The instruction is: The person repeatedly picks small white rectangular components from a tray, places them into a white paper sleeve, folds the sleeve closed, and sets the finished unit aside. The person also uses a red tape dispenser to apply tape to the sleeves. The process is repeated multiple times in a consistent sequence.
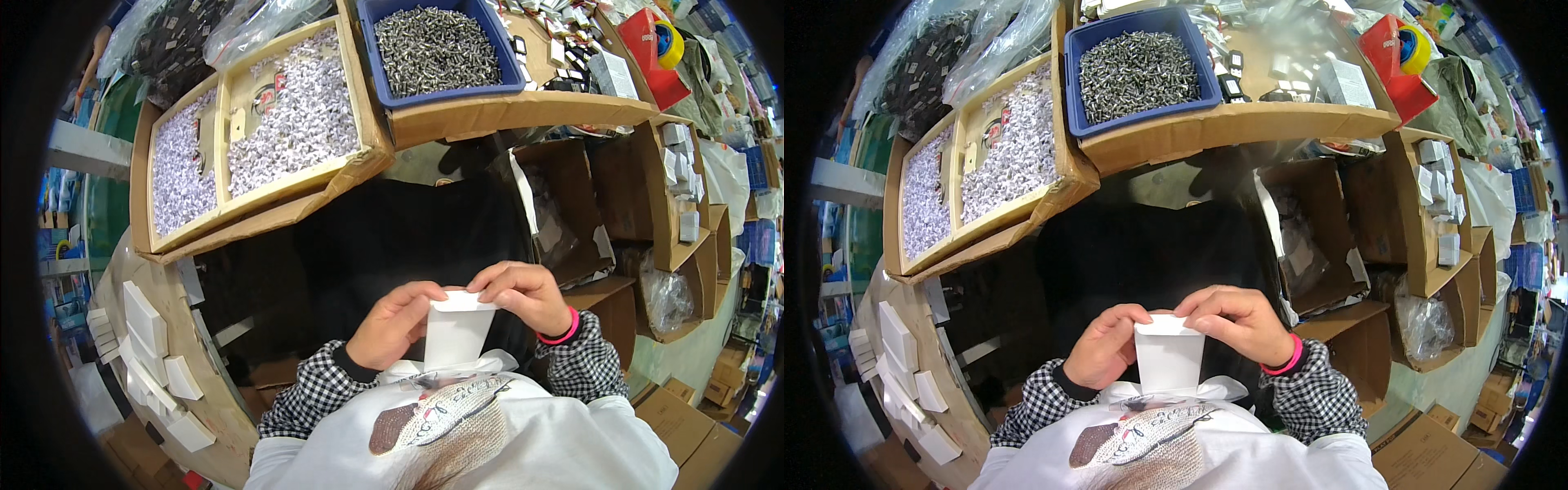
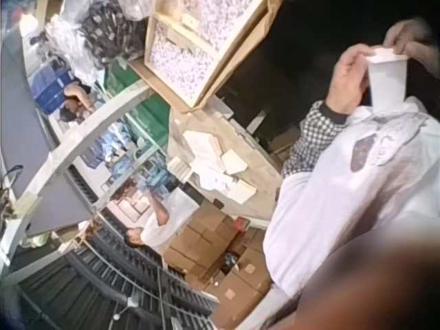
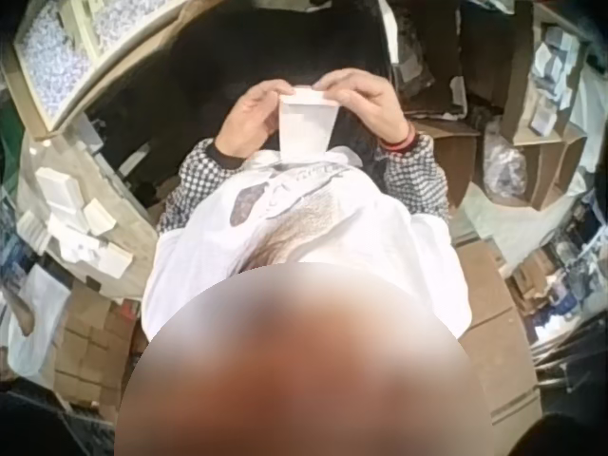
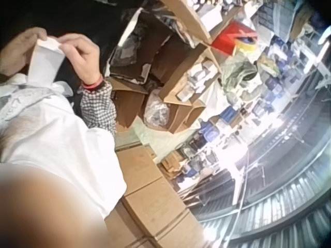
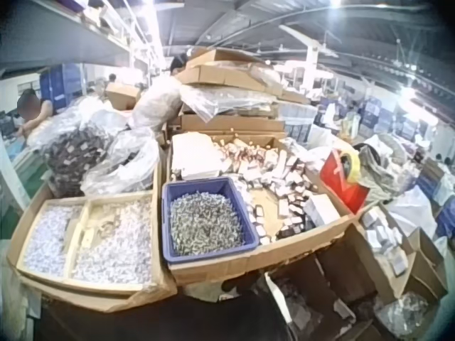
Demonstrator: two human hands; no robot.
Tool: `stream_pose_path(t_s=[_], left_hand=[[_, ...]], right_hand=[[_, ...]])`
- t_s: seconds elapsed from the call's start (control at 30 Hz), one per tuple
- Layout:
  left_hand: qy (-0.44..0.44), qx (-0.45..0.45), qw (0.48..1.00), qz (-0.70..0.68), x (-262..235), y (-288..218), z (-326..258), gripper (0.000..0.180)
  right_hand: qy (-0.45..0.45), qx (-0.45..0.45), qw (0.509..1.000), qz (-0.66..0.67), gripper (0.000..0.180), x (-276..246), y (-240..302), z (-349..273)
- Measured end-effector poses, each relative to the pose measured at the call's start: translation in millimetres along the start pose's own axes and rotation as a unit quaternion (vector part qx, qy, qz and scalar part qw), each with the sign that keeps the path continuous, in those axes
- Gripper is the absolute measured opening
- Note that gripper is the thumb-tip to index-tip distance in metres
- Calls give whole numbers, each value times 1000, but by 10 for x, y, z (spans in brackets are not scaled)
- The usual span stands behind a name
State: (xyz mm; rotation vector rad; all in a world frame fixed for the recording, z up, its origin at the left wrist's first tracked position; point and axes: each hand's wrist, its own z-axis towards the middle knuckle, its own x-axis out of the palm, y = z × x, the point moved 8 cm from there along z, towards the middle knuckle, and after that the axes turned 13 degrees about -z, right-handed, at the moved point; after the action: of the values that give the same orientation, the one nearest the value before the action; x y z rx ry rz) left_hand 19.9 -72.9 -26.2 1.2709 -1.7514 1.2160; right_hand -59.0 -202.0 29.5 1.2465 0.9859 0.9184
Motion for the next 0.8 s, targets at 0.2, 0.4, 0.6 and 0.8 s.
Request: stream_pose_path(t_s=[0.2, 0.4, 0.6, 0.8], left_hand=[[11, -8, 1000, 4, 134, -23, -19, 20], [-7, 78, 987, 140, 241, -130, -60, 29], [-48, 141, 979, 141, 265, -238, 53, 46], [-156, 263, 768, 562, 396, -349, 161, 92]], right_hand=[[104, 86, 985, -105, 21, -26, 127, 78], [137, 54, 968, -202, 31, 57, 311, 138], [10, 26, 944, -328, 23, -47, 360, 181], [-182, -4, 922, -341, 20, -50, 312, 300]])
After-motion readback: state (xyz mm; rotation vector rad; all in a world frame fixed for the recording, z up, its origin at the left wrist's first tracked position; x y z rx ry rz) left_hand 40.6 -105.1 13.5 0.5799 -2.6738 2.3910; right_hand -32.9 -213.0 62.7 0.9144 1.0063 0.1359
